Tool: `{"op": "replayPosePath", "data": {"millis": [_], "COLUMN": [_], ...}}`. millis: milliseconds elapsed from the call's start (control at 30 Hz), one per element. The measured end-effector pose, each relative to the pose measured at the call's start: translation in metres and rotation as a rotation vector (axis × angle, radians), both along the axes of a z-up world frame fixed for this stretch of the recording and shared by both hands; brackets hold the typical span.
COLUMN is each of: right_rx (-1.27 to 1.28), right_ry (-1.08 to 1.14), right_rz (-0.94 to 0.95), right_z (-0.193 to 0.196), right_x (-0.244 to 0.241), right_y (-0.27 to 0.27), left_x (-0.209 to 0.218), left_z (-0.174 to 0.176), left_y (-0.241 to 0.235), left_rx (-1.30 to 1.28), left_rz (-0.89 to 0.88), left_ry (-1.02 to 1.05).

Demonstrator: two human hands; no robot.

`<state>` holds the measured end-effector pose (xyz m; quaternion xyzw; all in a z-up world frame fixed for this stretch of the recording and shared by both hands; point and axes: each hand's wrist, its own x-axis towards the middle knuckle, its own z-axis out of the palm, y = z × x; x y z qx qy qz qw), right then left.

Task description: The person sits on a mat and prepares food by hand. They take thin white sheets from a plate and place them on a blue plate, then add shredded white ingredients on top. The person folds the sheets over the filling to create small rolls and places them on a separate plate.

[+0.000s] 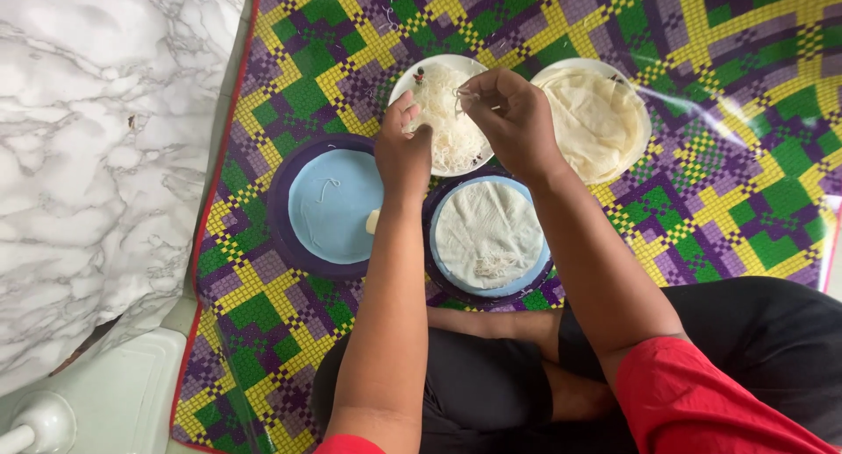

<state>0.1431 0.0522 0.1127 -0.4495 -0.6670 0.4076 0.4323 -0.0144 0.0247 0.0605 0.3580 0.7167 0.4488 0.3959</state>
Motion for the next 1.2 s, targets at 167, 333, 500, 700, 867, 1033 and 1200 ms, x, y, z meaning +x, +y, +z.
{"op": "replayPosePath", "data": {"millis": [167,333,500,700,867,1033,1200], "right_rx": [-0.008,0.03,-0.05,-0.13,-0.15,-0.185,-0.201], "right_ry": [0.113,0.092,0.153,0.12,0.11,-0.109,-0.24], "right_rz": [0.053,0.068,0.074,0.092,0.105,0.146,0.248], "right_z": [0.028,0.055,0.057,0.049,-0.007,-0.05,-0.051], "right_x": [0.019,0.052,0.093,0.134,0.143,0.13,0.109], "right_y": [-0.02,-0.06,-0.109,-0.149,-0.144,-0.141,-0.161], "left_x": [-0.012,-0.021,-0.011,0.026,0.044,0.052,0.053], "left_z": [-0.006,0.056,0.089,0.12,0.05,0.01,-0.024], "left_y": [-0.002,-0.032,-0.061,-0.135,-0.179,-0.169,-0.153], "left_rx": [0.119,0.342,0.354,0.185,0.035,-0.159,-0.228], "left_rz": [0.022,-0.009,-0.065,-0.402,-0.472,-0.597,-0.605], "left_ry": [0.111,0.042,0.109,0.373,0.385,0.471,0.494]}}
